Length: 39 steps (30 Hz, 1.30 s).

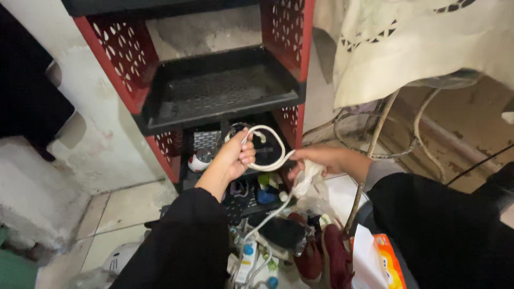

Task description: The person organizes a three-tier plastic shelf by removing various items from the middle and bottom shelves, wiping the surfaces with a white cloth, and then placing the items back in a more orderly fashion. The person handles bottles, a power adapter, and cables, coiling the cables before placing them on the shelf.

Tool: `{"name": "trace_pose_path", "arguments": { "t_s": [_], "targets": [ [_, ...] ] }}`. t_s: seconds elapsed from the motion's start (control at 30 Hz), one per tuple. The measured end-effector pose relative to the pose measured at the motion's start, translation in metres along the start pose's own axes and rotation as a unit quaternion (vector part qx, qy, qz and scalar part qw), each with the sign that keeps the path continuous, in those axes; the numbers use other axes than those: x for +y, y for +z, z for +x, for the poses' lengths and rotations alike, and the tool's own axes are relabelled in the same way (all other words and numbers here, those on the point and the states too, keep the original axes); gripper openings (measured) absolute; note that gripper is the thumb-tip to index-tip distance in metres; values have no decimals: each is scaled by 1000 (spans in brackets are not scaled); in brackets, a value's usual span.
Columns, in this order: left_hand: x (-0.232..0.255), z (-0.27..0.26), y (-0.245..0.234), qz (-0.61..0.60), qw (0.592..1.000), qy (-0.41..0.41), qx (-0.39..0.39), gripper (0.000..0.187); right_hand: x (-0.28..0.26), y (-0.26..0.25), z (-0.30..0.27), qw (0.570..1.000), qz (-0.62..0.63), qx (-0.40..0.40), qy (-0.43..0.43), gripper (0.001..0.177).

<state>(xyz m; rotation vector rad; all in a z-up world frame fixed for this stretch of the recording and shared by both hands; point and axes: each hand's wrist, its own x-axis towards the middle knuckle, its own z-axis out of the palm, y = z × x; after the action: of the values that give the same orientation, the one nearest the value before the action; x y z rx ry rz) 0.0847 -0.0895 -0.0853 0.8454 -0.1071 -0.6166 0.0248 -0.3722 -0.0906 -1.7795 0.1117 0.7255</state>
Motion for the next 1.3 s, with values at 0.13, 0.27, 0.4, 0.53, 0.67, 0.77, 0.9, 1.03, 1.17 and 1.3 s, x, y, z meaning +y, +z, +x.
{"name": "trace_pose_path", "arguments": {
  "t_s": [0.13,0.27,0.4,0.53,0.67,0.77,0.9,1.03,1.17,1.3],
  "targets": [
    [0,-2,3,4,1000,-11,-12,28,8,-19,-5,997,50,-58,-8,19],
    [6,-3,4,10,999,-15,-29,28,4,-33,-15,992,-8,-116,-54,23],
    [6,-7,7,35,999,-18,-8,29,-16,-20,-26,987,-155,28,-32,22],
    [11,-14,23,108,993,-46,-4,34,-38,-12,-18,968,-224,42,-102,22],
    [12,-28,36,201,978,-48,21,41,-53,-8,0,953,-263,124,-82,21],
    [11,-29,41,270,962,-24,33,44,-65,-6,12,963,-206,154,-86,21],
    [9,-26,43,268,961,-26,66,37,-75,1,18,957,-201,187,-96,21],
    [9,-22,36,222,971,11,87,37,-71,2,15,944,-283,153,-71,20],
    [3,-15,38,292,953,18,82,40,-71,-1,13,964,-235,119,-39,18],
    [-3,-6,44,368,927,36,58,49,-79,-4,23,974,-197,110,4,17]
  ]
}}
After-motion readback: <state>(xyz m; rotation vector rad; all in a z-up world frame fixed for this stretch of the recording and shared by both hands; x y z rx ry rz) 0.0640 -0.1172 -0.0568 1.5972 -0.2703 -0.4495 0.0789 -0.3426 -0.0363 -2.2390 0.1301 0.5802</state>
